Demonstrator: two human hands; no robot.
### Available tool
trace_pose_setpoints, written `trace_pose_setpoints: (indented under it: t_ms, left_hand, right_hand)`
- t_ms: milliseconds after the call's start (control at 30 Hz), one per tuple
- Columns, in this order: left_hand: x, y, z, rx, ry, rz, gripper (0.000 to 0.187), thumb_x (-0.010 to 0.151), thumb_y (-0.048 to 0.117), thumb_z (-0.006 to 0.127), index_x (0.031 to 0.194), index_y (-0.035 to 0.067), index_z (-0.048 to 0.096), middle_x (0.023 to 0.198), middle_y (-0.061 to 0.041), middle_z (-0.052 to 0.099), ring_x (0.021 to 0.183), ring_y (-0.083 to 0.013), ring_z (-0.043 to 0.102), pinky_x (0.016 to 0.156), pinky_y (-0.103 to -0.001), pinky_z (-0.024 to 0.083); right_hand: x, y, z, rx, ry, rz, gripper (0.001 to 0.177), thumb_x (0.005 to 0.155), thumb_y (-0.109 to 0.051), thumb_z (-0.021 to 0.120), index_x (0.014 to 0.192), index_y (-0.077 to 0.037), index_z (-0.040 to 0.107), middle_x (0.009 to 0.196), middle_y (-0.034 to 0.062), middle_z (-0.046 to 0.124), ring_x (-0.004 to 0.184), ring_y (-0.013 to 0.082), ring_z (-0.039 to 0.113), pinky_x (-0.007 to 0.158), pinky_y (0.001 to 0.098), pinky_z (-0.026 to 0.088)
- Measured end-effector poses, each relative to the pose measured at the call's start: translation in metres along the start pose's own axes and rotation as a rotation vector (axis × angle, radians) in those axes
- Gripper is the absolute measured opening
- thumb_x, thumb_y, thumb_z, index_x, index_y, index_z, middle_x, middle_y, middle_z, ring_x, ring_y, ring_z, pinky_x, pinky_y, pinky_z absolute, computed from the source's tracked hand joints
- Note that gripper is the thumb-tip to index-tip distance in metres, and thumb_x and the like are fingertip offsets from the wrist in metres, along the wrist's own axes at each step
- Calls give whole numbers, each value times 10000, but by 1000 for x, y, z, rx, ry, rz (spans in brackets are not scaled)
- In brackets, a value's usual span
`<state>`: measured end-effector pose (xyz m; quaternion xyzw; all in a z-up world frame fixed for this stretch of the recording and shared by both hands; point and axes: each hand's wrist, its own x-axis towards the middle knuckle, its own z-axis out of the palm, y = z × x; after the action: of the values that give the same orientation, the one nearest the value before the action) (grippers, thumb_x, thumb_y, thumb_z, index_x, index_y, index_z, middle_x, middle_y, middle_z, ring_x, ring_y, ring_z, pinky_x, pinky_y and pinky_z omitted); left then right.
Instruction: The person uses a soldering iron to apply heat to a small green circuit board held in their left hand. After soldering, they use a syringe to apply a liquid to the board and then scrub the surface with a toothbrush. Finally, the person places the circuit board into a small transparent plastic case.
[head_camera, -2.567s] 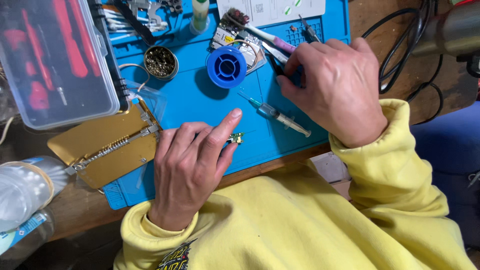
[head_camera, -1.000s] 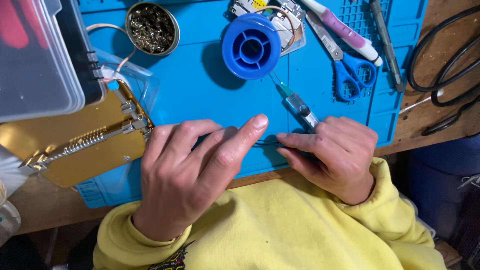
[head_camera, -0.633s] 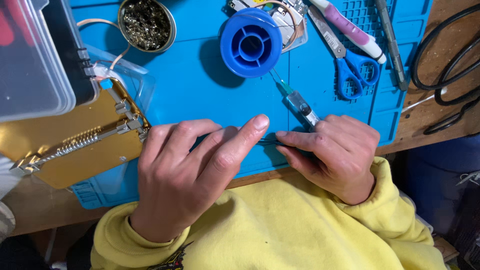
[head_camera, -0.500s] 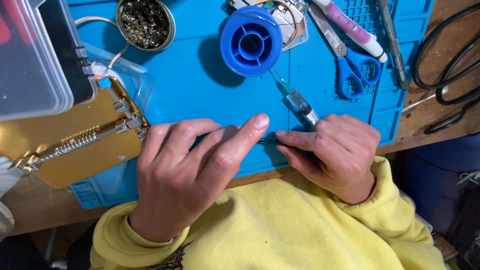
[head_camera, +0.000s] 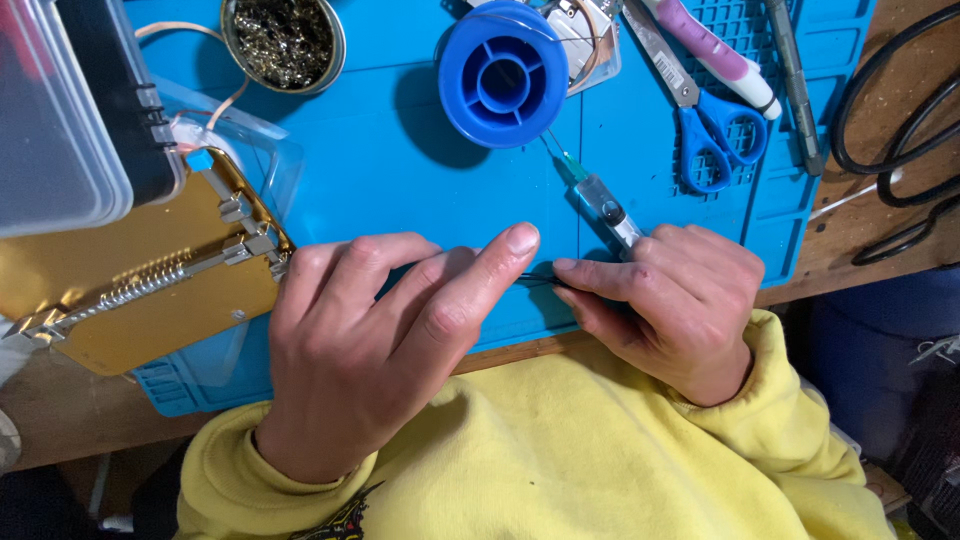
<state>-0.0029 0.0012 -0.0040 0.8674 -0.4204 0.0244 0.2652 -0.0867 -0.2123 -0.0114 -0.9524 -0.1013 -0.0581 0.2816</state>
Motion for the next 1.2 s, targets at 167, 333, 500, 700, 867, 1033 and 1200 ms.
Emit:
trace_pose_setpoints:
  t_ms: [167,333,500,700,867,1033,1200]
  left_hand:
    - [0,0,1,7,2,-4,268,1054,164,750,1264,203,587,850,80,681,849,-158,649,690,-340,403]
    - [-1,0,2,19,0,-9,286,1058,184,775,1268,220,585,846,91,684,849,-153,653,677,-334,389]
    - [-1,0,2,15,-6,-8,286,1056,193,774,1270,225,588,865,90,691,855,-155,654,674,-336,381]
    - [1,1,1,20,8,-4,277,1043,167,781,1249,214,601,825,85,665,834,-155,647,671,-337,395]
    - [1,2,2,25,9,-7,327,1037,173,833,1252,215,589,828,80,673,841,-161,655,677,-340,398]
    - [1,3,1,39,13,-7,355,1037,187,864,1253,214,584,831,85,676,837,-152,655,677,-333,395]
    - [9,5,-8,-22,8,19,251,1026,173,694,1258,155,601,850,38,637,835,-185,621,673,-364,394]
  right_hand:
    - [2,0,-1,16,3,-2,180,918,-247,637,879,-93,722,560,41,430,476,230,367,470,376,249]
    - [0,1,-1,25,5,16,166,919,-238,645,898,-92,721,567,42,448,482,227,373,477,373,258]
    - [-1,1,-1,0,18,38,152,923,-207,675,940,-65,726,586,63,441,494,237,370,490,383,260]
    - [-1,-1,-1,-53,24,46,154,937,-221,673,959,-79,729,579,48,414,494,236,365,491,386,256]
    - [-1,-1,-2,-52,49,60,146,923,-217,697,945,-76,730,581,52,416,499,235,367,495,381,259]
    - [-12,-1,-6,-1,50,177,81,915,-101,703,964,-39,688,623,61,478,547,247,424,568,387,319]
    - [-16,2,-3,-2,203,252,139,913,-128,649,925,-20,561,742,91,568,595,257,475,646,406,328]
